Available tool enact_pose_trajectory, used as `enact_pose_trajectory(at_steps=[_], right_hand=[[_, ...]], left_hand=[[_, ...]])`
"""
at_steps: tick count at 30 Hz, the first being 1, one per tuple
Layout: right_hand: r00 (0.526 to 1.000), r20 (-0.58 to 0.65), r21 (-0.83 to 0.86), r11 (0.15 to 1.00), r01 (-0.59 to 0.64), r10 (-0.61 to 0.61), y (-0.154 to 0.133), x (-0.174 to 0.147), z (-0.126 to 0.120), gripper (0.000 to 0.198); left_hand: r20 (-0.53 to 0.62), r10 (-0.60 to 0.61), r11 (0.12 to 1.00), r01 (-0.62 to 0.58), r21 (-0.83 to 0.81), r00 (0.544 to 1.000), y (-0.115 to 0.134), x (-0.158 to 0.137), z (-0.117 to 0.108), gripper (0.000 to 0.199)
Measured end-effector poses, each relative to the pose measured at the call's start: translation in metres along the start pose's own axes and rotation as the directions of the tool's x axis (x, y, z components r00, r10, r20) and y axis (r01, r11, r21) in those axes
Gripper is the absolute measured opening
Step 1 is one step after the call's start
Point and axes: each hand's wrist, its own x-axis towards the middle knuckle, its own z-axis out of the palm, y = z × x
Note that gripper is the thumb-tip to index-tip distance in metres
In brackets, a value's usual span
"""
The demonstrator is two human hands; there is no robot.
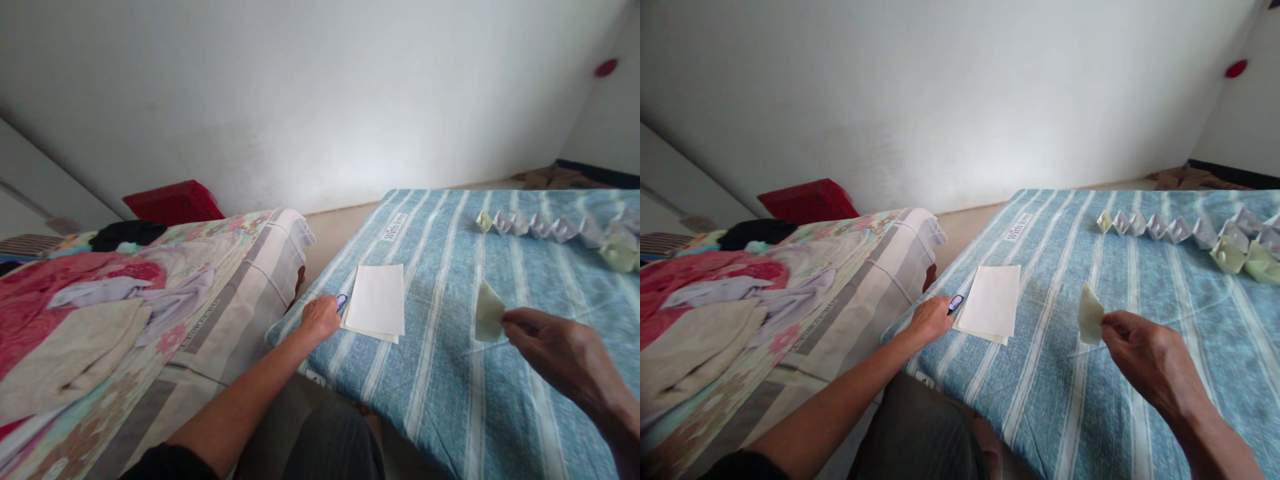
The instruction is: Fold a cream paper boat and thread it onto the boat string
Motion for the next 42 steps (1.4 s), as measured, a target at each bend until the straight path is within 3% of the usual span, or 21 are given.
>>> enact_pose_trajectory(at_steps=[8, 17, 21, 24, 27, 29, 31, 33, 39, 42], right_hand=[[1.000, -0.010, 0.016, 1.000, 0.016, -0.015, 0.003, 0.000, 0.001, 0.029], [1.000, -0.021, 0.041, 0.999, 0.007, -0.006, 0.002, -0.001, -0.002, 0.030], [0.999, -0.040, 0.025, 0.999, 0.023, -0.022, 0.001, 0.000, -0.001, 0.029], [0.996, -0.073, 0.014, 0.998, 0.055, -0.053, -0.003, 0.000, -0.002, 0.029], [0.994, -0.082, 0.090, 0.993, 0.075, -0.067, -0.011, -0.002, -0.005, 0.030], [0.996, -0.055, 0.180, 0.980, 0.084, -0.075, -0.015, -0.002, -0.008, 0.029], [0.997, -0.037, 0.286, 0.955, 0.078, -0.070, -0.015, -0.002, -0.011, 0.029], [0.998, -0.038, 0.387, 0.920, 0.055, -0.043, -0.012, -0.001, -0.015, 0.028], [0.997, -0.035, 0.464, 0.885, -0.046, 0.070, 0.005, -0.002, -0.027, 0.023], [0.995, -0.042, 0.470, 0.881, -0.062, 0.092, 0.009, -0.004, -0.030, 0.021]], left_hand=[[0.014, 0.009, 1.000, -0.009, -0.006, 1.000, -0.007, 0.002, -0.002, 0.023], [-0.014, -0.026, 0.988, 0.024, -0.154, 1.000, -0.015, 0.003, -0.004, 0.005], [-0.072, -0.050, 0.967, 0.031, -0.252, 0.996, -0.005, -0.006, -0.017, 0.009], [-0.109, 0.035, 0.921, -0.074, -0.382, 0.993, 0.026, -0.016, -0.024, 0.017], [-0.106, 0.187, 0.821, -0.214, -0.530, 0.977, 0.079, -0.023, -0.027, 0.026], [-0.125, 0.284, 0.659, -0.288, -0.695, 0.951, 0.118, -0.026, -0.028, 0.027], [-0.195, 0.305, 0.501, -0.331, -0.799, 0.932, 0.152, -0.028, -0.030, 0.024], [-0.254, 0.278, 0.416, -0.355, -0.837, 0.926, 0.178, -0.030, -0.031, 0.022], [-0.261, 0.259, 0.277, -0.330, -0.902, 0.930, 0.216, -0.034, -0.019, 0.037], [-0.278, 0.257, 0.280, -0.346, -0.895, 0.926, 0.227, -0.036, -0.010, 0.035]])
